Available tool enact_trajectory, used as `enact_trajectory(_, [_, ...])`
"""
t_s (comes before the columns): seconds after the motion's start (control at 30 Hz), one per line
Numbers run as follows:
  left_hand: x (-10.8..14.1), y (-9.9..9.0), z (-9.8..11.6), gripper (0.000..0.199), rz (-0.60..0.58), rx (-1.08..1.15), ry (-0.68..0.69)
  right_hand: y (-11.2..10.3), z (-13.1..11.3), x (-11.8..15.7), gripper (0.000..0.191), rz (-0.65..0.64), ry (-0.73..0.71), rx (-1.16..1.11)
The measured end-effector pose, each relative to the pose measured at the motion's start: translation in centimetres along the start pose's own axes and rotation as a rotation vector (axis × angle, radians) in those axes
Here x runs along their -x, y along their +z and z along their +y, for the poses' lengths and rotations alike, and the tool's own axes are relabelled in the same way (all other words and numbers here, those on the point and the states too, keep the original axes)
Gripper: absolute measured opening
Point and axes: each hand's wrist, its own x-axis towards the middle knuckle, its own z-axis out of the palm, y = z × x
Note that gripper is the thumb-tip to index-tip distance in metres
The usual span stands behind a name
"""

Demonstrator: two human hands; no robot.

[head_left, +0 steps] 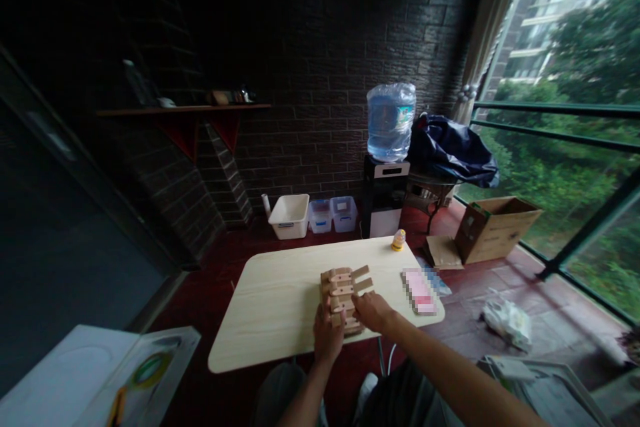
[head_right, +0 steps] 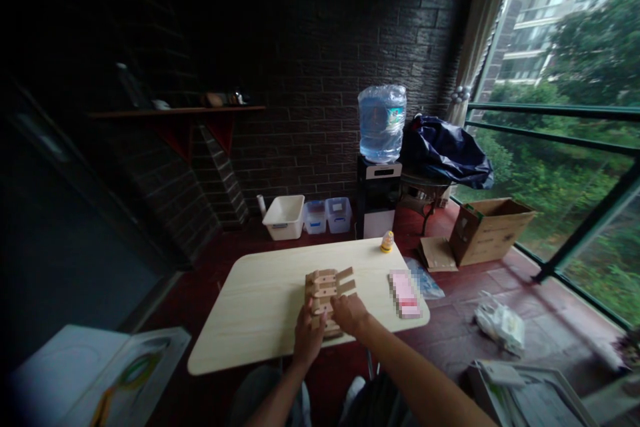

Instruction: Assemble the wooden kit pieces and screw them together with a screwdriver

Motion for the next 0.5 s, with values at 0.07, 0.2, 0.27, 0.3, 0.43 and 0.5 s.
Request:
enact_trajectory(0.07, [0.1,-0.5,0.5,0.056,-0.040,-0.012,-0.017,0.2,0.2,0.2,0.034,-0.022,0.060,-0.013])
enact_trajectory(0.2, [0.3,-1.3,1.2,0.054,-0.146,-0.061,0.012,-0.4,0.5,1.1,0.042,-0.050,0.091,-0.060])
enact_trajectory(0.27, [0.3,-1.4,1.3,0.051,-0.146,-0.053,0.041,-1.1,0.6,1.6,0.046,-0.062,0.049,-0.057])
enact_trajectory(0.3, [0.3,-1.4,1.2,0.052,-0.135,-0.045,0.034,-1.4,0.5,1.7,0.046,-0.069,0.022,-0.045])
enact_trajectory(0.43, [0.2,-0.7,0.3,0.060,-0.098,-0.013,-0.044,-2.0,0.0,1.9,0.033,-0.068,-0.067,0.027])
enact_trajectory(0.5, [0.0,-0.3,-0.3,0.061,-0.084,0.031,-0.035,-1.8,-0.4,1.7,0.027,-0.025,-0.090,0.056])
